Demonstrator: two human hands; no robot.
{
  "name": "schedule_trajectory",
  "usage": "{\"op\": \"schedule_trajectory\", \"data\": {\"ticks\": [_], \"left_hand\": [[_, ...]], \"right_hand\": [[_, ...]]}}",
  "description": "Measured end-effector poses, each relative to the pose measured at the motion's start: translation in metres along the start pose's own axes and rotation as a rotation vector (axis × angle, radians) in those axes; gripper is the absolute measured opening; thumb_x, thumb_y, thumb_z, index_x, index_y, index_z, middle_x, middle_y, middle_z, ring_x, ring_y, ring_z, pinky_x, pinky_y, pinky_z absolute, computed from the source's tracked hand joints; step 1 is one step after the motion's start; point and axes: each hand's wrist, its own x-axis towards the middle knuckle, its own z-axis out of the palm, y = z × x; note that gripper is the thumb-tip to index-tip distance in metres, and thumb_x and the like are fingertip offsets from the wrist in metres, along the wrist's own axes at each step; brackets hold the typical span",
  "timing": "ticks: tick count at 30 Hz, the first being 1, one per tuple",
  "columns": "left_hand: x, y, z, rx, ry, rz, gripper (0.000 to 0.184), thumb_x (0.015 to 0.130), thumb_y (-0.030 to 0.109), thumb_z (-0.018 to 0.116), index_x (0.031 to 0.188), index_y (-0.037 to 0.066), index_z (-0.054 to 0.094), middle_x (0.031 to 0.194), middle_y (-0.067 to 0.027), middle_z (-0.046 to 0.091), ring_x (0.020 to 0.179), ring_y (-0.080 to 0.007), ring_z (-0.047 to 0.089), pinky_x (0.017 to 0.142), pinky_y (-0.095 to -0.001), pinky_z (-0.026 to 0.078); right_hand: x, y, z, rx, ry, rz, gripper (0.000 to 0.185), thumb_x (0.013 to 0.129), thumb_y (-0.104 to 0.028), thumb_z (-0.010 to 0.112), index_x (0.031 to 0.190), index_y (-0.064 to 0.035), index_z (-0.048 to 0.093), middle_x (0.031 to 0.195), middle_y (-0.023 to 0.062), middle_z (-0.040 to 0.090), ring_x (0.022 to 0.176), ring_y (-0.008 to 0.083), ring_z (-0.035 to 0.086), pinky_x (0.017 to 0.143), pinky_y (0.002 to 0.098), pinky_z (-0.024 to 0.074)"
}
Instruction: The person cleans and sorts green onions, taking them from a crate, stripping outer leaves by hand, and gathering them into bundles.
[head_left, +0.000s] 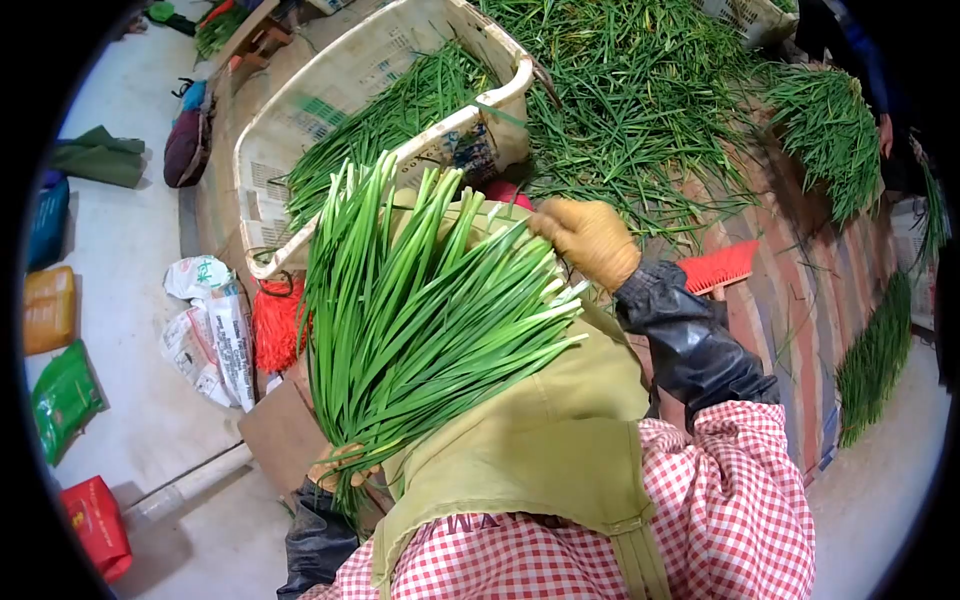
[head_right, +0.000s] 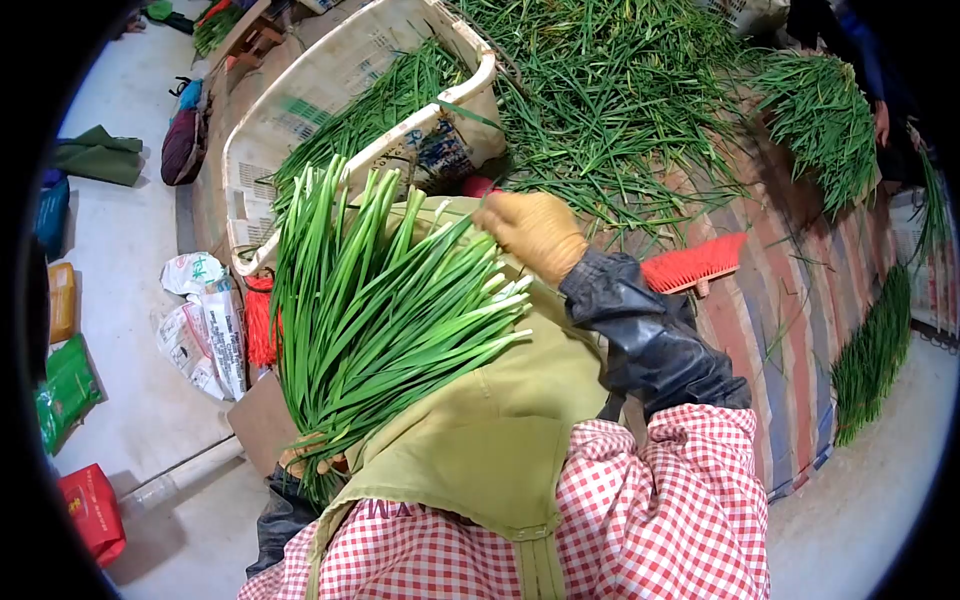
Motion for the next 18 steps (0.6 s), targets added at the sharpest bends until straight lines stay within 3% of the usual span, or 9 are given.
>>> {"op": "schedule_trajectory", "data": {"ticks": [2, 5, 7, 9, 11, 12, 13, 16, 18], "left_hand": [[0.002, 0.002, 0.011, 0.006, -0.05, 0.074, 0.055, 0.088, 0.028, 0.066, 0.125, -0.009, 0.048, 0.109, -0.0311, 0.059, 0.083, -0.0317, 0.066, 0.064, -0.0309, 0.057], [0.001, 0.008, 0.038, -0.255, 0.029, 0.145, 0.062, 0.089, 0.033, 0.064, 0.129, -0.01, 0.044, 0.113, -0.0328, 0.058, 0.085, -0.0335, 0.067, 0.063, -0.0322, 0.058], [-0.003, -0.004, 0.018, -0.196, 0.206, 0.001, 0.066, 0.088, 0.035, 0.064, 0.13, -0.012, 0.042, 0.115, -0.0339, 0.056, 0.087, -0.0376, 0.066, 0.063, -0.0335, 0.059], [0.004, -0.012, -0.003, -0.319, 0.085, -0.033, 0.069, 0.087, 0.034, 0.064, 0.13, -0.014, 0.041, 0.115, -0.0347, 0.056, 0.088, -0.0399, 0.066, 0.061, -0.0337, 0.06], [0.008, -0.015, -0.021, -0.456, -0.057, -0.09, 0.068, 0.087, 0.033, 0.064, 0.129, -0.016, 0.041, 0.112, -0.0347, 0.058, 0.087, -0.0403, 0.066, 0.059, -0.0333, 0.06], [0.009, -0.012, -0.019, -0.439, -0.04, -0.11, 0.067, 0.087, 0.032, 0.063, 0.129, -0.016, 0.042, 0.111, -0.0346, 0.058, 0.087, -0.0401, 0.066, 0.059, -0.0332, 0.06], [0.008, -0.007, -0.015, -0.404, -0.003, -0.125, 0.066, 0.088, 0.032, 0.063, 0.128, -0.016, 0.042, 0.11, -0.0344, 0.059, 0.087, -0.0398, 0.066, 0.059, -0.033, 0.06], [0.002, 0.005, -0.003, -0.321, 0.064, -0.134, 0.063, 0.088, 0.03, 0.062, 0.127, -0.016, 0.044, 0.107, -0.0339, 0.06, 0.085, -0.0391, 0.066, 0.058, -0.0326, 0.06], [0.003, 0.01, 0.001, -0.278, 0.084, -0.131, 0.061, 0.089, 0.029, 0.062, 0.126, -0.016, 0.044, 0.105, -0.0336, 0.061, 0.085, -0.0387, 0.067, 0.058, -0.0323, 0.059]], "right_hand": [[0.012, 0.044, -0.009, 0.052, 0.142, 0.155, 0.028, 0.092, -0.035, 0.055, 0.092, -0.0099, 0.066, 0.079, 0.0163, 0.066, 0.075, 0.0337, 0.065, 0.066, 0.0412, 0.051], [0.019, 0.121, -0.064, -0.477, 0.327, 0.415, 0.041, 0.093, -0.044, 0.051, 0.1, -0.0057, 0.066, 0.091, 0.0194, 0.067, 0.084, 0.035, 0.067, 0.074, 0.0435, 0.0517], [0.014, 0.126, -0.07, -0.553, 0.259, 0.669, 0.055, 0.091, -0.05, 0.051, 0.115, -0.0017, 0.06, 0.105, 0.0223, 0.065, 0.094, 0.0366, 0.065, 0.08, 0.0449, 0.0508], [0.022, 0.127, -0.028, 0.127, 0.164, 0.326, 0.073, 0.085, -0.057, 0.059, 0.132, -0.0025, 0.049, 0.122, 0.0217, 0.059, 0.101, 0.0267, 0.063, 0.083, 0.0412, 0.0497], [0.012, 0.012, -0.015, 0.67, -0.318, 0.402, 0.062, 0.087, -0.047, 0.064, 0.135, -0.0087, 0.05, 0.126, 0.0123, 0.057, 0.098, 0.021, 0.061, 0.086, 0.0352, 0.0482], [0.018, 0.0, 0.014, 0.903, -0.301, 0.028, 0.052, 0.09, -0.037, 0.065, 0.13, -0.0056, 0.054, 0.12, 0.0108, 0.06, 0.093, 0.0182, 0.063, 0.083, 0.036, 0.0492], [0.014, -0.009, 0.033, 1.383, -0.368, 0.166, 0.04, 0.091, -0.029, 0.065, 0.119, -0.0015, 0.06, 0.106, 0.0074, 0.066, 0.086, 0.0155, 0.064, 0.081, 0.0331, 0.0504], [0.027, 0.0, 0.041, 1.272, -0.287, 0.19, 0.027, 0.091, -0.023, 0.065, 0.105, 0.0002, 0.065, 0.09, 0.0029, 0.068, 0.076, 0.0116, 0.062, 0.071, 0.0271, 0.0508], [0.031, 0.022, 0.039, 1.159, -0.033, 0.419, 0.018, 0.09, -0.02, 0.065, 0.097, -0.0027, 0.066, 0.081, 0.0012, 0.066, 0.068, 0.0073, 0.058, 0.059, 0.022, 0.0469]]}}
